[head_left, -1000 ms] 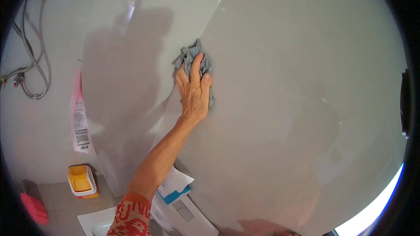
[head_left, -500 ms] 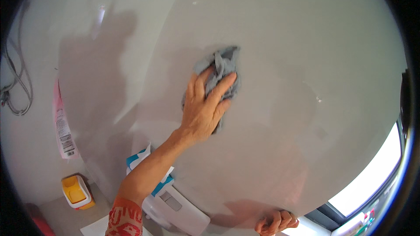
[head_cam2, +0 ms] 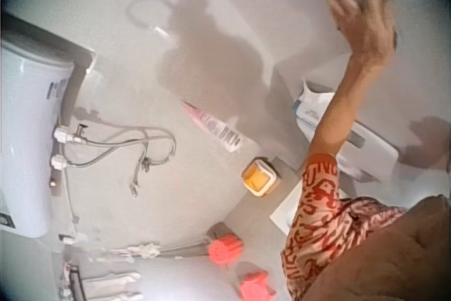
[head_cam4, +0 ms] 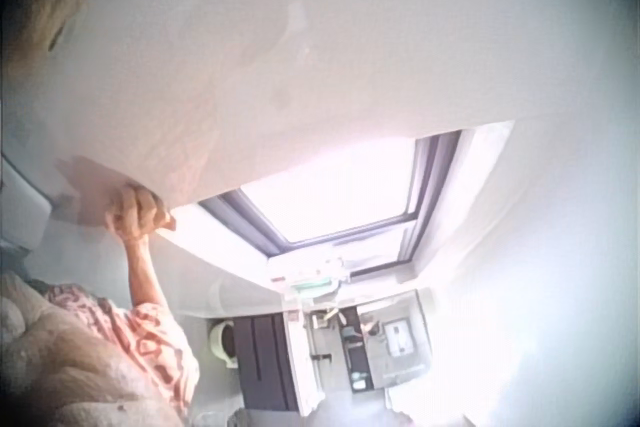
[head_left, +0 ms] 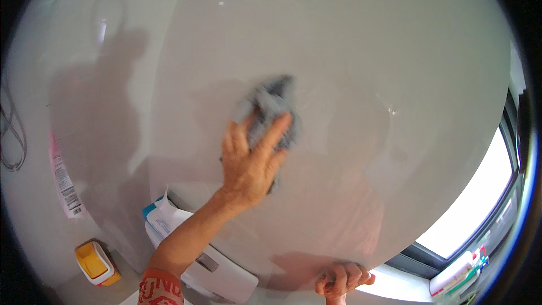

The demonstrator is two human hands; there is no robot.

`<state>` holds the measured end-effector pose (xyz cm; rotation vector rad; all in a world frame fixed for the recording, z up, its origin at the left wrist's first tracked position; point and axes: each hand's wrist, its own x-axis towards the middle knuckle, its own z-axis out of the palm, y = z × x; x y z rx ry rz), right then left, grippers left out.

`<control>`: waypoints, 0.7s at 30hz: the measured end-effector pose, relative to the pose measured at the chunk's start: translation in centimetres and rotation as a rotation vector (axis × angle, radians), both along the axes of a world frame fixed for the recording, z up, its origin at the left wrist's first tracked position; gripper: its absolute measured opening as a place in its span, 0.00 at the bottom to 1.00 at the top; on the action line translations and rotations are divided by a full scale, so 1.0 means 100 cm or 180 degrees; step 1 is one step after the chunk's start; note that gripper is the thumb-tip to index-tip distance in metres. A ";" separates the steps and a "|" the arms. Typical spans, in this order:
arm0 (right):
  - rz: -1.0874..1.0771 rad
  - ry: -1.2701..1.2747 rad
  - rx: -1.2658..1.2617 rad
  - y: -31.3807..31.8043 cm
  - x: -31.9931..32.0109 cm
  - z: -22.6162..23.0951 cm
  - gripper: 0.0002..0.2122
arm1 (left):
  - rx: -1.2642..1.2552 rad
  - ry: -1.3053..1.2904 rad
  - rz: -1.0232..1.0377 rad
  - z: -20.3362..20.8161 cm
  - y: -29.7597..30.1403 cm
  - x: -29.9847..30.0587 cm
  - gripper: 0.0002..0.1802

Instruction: The person cleans a bathroom sink and surrounding areas using a grey cloth. They wipe the sink basin, the countertop, the window sill, and the wall above the toilet. The person also picks up and wipes a large pink bottle of liquid soap before placing it back on the window sill.

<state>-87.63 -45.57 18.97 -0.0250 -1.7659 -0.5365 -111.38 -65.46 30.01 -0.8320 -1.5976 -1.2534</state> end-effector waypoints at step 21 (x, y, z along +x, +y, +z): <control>0.0903 0.0081 -0.0168 0.006 0.006 0.002 0.11 | 0.0260 0.0884 0.0248 0.055 0.090 0.097 0.35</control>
